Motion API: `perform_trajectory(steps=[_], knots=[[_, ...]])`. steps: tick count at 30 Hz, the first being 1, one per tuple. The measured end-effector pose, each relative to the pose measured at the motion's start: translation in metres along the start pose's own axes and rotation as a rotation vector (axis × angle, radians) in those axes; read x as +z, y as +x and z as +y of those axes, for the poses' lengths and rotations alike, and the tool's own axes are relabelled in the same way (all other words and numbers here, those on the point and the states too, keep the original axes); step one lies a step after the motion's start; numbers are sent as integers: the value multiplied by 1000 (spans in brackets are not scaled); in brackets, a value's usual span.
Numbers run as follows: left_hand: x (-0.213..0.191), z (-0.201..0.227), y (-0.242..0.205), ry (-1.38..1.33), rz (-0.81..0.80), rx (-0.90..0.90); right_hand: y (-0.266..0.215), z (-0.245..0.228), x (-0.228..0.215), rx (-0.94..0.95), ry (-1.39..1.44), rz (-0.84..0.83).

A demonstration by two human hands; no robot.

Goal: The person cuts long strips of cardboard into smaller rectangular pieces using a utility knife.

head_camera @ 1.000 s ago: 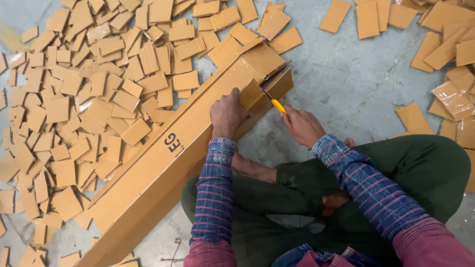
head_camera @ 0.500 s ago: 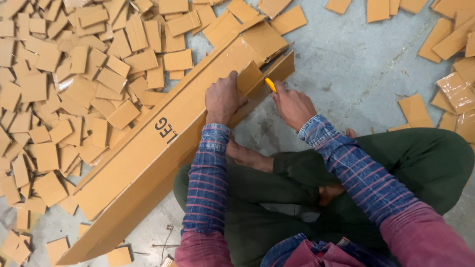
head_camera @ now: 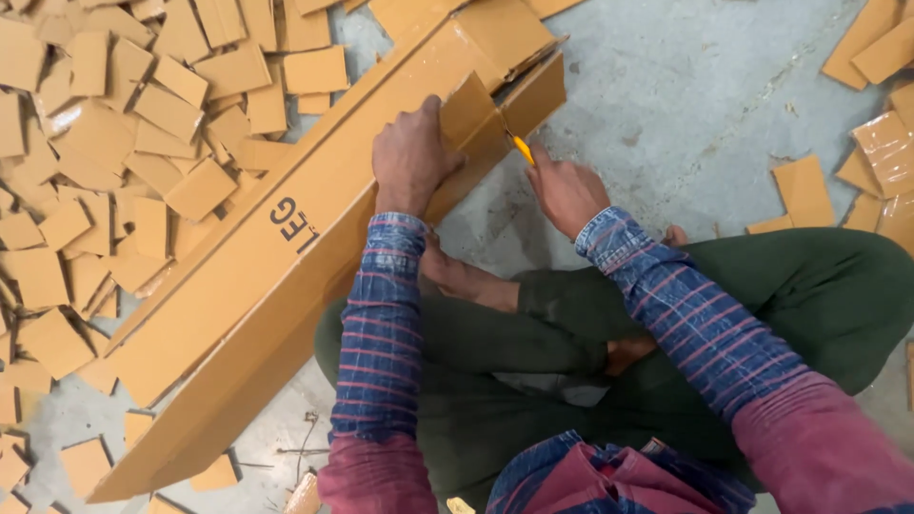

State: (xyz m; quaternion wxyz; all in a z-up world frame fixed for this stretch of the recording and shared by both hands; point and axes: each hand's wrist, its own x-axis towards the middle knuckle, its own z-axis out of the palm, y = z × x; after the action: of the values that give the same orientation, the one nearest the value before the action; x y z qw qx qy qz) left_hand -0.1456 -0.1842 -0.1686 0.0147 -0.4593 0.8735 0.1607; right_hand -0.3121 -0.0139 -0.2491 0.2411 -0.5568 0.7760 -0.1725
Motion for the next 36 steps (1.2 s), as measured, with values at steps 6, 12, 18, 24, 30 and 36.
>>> perform_trajectory(steps=[6, 12, 18, 24, 30, 36], knots=[[-5, -3, 8, 10, -19, 11, 3, 11, 16, 37, -6, -42], [-4, 1, 8, 17, -37, -32, 8, 20, 23, 59, -15, -76], [4, -10, 16, 45, -1, -44, -14, 29, 31, 64, -39, -93], [7, -22, 29, 23, -11, -70, -25, 45, 48, 132, -60, -165], [16, -37, 41, 5, -22, -105, -29, 46, 30, 213, -71, -241], [63, -18, 7, 186, 253, 27, -27, 26, -18, 326, -20, -83]])
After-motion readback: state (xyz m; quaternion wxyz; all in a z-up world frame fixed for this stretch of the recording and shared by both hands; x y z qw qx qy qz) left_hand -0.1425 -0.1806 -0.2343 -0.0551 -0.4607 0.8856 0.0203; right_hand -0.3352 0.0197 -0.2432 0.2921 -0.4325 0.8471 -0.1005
